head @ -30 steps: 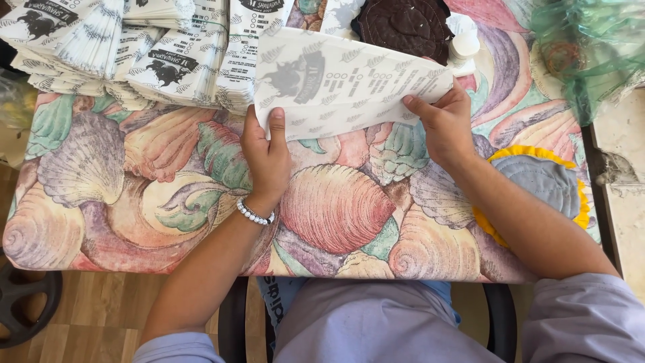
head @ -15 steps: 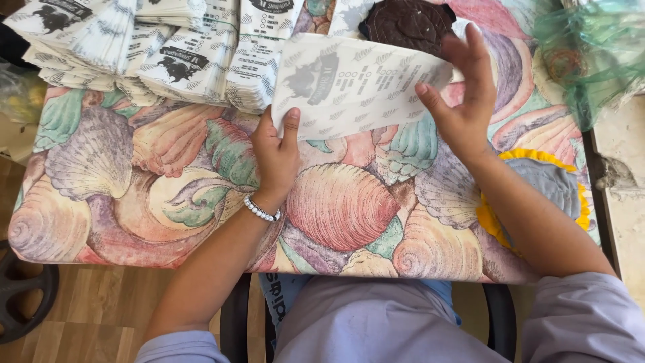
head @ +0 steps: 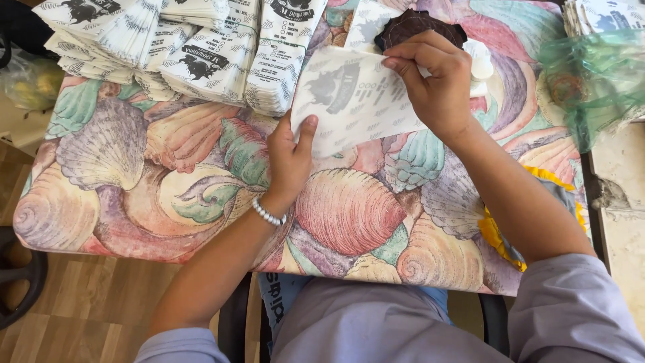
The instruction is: Folding printed paper sheets into wrappers and placing food items inside them.
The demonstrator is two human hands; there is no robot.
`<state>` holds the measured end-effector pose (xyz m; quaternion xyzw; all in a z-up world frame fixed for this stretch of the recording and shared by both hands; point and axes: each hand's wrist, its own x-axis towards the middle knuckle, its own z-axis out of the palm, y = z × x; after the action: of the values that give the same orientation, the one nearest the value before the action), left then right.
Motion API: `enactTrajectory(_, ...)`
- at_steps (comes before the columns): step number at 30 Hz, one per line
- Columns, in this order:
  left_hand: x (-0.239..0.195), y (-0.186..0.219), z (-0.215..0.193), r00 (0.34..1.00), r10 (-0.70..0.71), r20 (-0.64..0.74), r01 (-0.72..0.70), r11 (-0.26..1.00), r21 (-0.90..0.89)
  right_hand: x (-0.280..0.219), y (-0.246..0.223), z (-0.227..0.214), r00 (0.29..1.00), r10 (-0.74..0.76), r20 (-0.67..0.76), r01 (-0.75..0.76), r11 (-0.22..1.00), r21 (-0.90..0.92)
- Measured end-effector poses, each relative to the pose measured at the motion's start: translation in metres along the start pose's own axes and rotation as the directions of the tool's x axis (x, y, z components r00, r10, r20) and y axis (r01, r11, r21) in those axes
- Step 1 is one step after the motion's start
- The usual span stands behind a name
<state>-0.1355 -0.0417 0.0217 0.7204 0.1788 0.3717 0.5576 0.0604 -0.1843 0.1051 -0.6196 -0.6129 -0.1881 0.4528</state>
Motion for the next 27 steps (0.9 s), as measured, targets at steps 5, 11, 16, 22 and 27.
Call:
enactTrajectory(5,-0.065,0.043,-0.025,0.919,-0.346,0.187,0.335,0.938,0.088,0.011,-0.063,-0.036,0.95,0.129,0.285,-0.131,0.991,-0.01)
enactTrajectory(11,-0.056,0.053,-0.05,0.953,-0.038,0.301,-0.011,0.987,0.159,-0.033,-0.07,-0.007,0.749,0.361,0.556,-0.436,0.9,0.003)
enactTrajectory(16,-0.016,-0.025,-0.032,0.799,0.241,0.551,-0.528,0.721,0.45,-0.082,-0.036,0.037,0.743,0.346,0.573,-0.348,0.931,-0.11)
enactTrajectory(22,-0.009,-0.063,-0.023,0.693,0.243,0.678,-0.647,0.624,0.438,-0.089,-0.038,0.036,0.778,0.308,0.548,-0.207,0.949,-0.24)
enactTrajectory(27,0.0,-0.036,-0.032,0.584,0.269,0.766,-0.743,0.558,0.37,-0.09,-0.038,0.028,0.725,0.231,0.648,-0.014,0.947,-0.322)
